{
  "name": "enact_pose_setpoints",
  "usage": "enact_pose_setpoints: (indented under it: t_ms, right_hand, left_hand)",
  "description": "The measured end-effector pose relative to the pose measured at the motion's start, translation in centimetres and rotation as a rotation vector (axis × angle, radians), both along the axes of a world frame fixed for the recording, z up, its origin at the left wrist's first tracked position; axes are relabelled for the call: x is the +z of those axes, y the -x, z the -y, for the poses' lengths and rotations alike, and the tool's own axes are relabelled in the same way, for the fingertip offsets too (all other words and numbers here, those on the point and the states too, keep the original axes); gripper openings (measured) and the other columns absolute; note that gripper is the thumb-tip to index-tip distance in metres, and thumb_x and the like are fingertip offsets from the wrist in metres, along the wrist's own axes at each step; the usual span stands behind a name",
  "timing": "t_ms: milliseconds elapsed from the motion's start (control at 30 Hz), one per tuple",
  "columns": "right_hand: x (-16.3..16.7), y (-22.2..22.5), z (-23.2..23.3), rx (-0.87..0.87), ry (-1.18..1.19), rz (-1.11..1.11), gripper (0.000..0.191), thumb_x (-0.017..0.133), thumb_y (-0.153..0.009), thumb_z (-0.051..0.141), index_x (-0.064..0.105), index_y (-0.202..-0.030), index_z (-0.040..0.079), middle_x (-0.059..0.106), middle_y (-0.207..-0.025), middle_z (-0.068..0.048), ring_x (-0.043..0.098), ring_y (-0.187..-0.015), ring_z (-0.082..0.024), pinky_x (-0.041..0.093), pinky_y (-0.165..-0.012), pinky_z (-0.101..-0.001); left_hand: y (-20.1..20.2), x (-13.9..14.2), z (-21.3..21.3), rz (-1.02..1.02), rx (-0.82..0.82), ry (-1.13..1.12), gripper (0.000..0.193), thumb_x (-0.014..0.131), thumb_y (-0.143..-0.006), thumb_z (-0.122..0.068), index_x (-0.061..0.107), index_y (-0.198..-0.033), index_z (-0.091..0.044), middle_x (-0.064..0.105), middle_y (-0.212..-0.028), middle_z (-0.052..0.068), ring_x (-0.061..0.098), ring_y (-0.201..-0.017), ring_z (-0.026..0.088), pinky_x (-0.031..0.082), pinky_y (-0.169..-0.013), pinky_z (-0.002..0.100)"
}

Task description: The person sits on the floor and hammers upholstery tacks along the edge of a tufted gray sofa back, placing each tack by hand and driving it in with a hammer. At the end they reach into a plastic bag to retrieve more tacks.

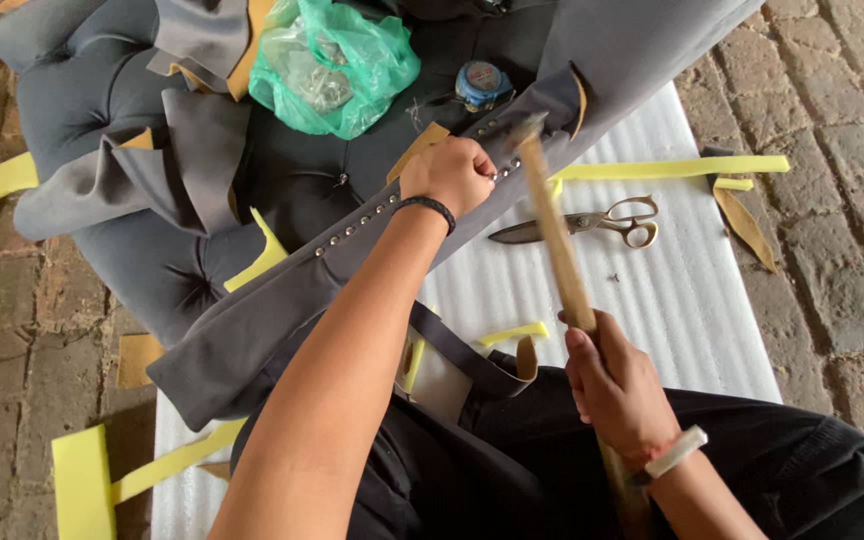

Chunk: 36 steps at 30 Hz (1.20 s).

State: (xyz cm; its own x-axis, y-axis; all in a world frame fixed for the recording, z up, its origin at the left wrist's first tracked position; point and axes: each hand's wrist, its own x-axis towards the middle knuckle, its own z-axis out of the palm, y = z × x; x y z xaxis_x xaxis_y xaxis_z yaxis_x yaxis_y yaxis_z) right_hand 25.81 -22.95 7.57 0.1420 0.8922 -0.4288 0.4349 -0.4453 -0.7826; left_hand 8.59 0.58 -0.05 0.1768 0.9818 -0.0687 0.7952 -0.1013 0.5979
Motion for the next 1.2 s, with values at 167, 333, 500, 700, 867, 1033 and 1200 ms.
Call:
enact_pose_setpoints:
  t_ms: [167, 333, 500, 700, 867, 1033, 1200]
  right_hand:
    - [-0.2, 0.0, -0.1, -0.017, 0.165, -0.014, 0.041, 0.048, -0.102, 0.038, 0.063, -0.123, 0.006, 0.053, -0.057, -0.005, 0.049, -0.042, -0.016, 0.043, -0.042, -0.0350]
    - [0.6, 0.2, -0.3, 0.004, 0.153, 0.013, 0.041, 0.049, -0.104, 0.040, 0.060, -0.125, 0.006, 0.054, -0.056, -0.006, 0.051, -0.042, -0.016, 0.044, -0.042, -0.0343]
    - [0.9, 0.3, 0.6, -0.069, -0.053, -0.051, 0.039, 0.047, -0.100, 0.033, 0.060, -0.126, 0.007, 0.053, -0.055, -0.005, 0.049, -0.042, -0.015, 0.042, -0.041, -0.0328]
    - [-1.3, 0.7, 0.9, -0.057, 0.013, -0.011, 0.037, 0.046, -0.102, 0.035, 0.058, -0.118, 0.004, 0.055, -0.056, -0.005, 0.050, -0.042, -0.016, 0.042, -0.040, -0.0327]
    - [-1.9, -1.1, 0.6, -0.181, 0.021, -0.303, 0.038, 0.045, -0.103, 0.036, 0.059, -0.121, 0.005, 0.050, -0.059, -0.004, 0.045, -0.040, -0.014, 0.040, -0.038, -0.0295]
    - [-2.5, -1.1, 0.9, -0.186, -0.034, -0.416, 0.033, 0.052, -0.101, 0.027, 0.057, -0.122, 0.001, 0.054, -0.062, -0.005, 0.048, -0.039, -0.013, 0.040, -0.037, -0.0279]
    - [-2.9, -0.7, 1.1, -0.081, -0.157, -0.371, 0.030, 0.063, -0.099, 0.014, 0.056, -0.123, -0.002, 0.053, -0.063, -0.004, 0.049, -0.042, -0.011, 0.040, -0.039, -0.0267]
  left_hand:
    - [0.2, -0.3, -0.3, 0.013, -0.004, 0.015, 0.014, 0.081, -0.075, -0.030, 0.080, -0.089, -0.024, 0.077, -0.092, 0.001, 0.073, -0.091, 0.024, 0.057, -0.080, 0.039]
    - [0.9, -1.0, -0.7, 0.103, -0.040, -0.063, 0.029, 0.087, -0.070, -0.029, 0.076, -0.096, -0.019, 0.076, -0.096, 0.001, 0.072, -0.094, 0.024, 0.055, -0.080, 0.039]
    - [2.2, -1.8, -0.4, 0.178, -0.074, 0.000, 0.044, 0.087, -0.071, -0.024, 0.062, -0.106, -0.015, 0.070, -0.084, 0.003, 0.071, -0.087, 0.023, 0.054, -0.077, 0.040]
    - [2.3, -1.8, 0.1, 0.246, -0.090, -0.135, 0.034, 0.086, -0.068, -0.015, 0.066, -0.096, -0.016, 0.066, -0.077, 0.000, 0.068, -0.077, 0.021, 0.053, -0.069, 0.038]
    - [3.0, -1.4, 2.3, 0.377, -0.066, -0.199, 0.026, 0.082, -0.074, -0.016, 0.070, -0.097, -0.018, 0.067, -0.077, 0.002, 0.070, -0.075, 0.023, 0.056, -0.069, 0.040]
    - [1.8, -2.9, 8.3, -0.049, -0.382, -0.115, 0.008, 0.078, -0.089, -0.021, 0.076, -0.096, -0.019, 0.076, -0.095, 0.009, 0.072, -0.092, 0.031, 0.055, -0.081, 0.045]
    - [2.9, -5.0, 12.2, -0.536, -0.583, 0.451, 0.033, 0.088, -0.073, -0.024, 0.080, -0.102, -0.011, 0.076, -0.106, 0.013, 0.072, -0.101, 0.031, 0.056, -0.090, 0.042]
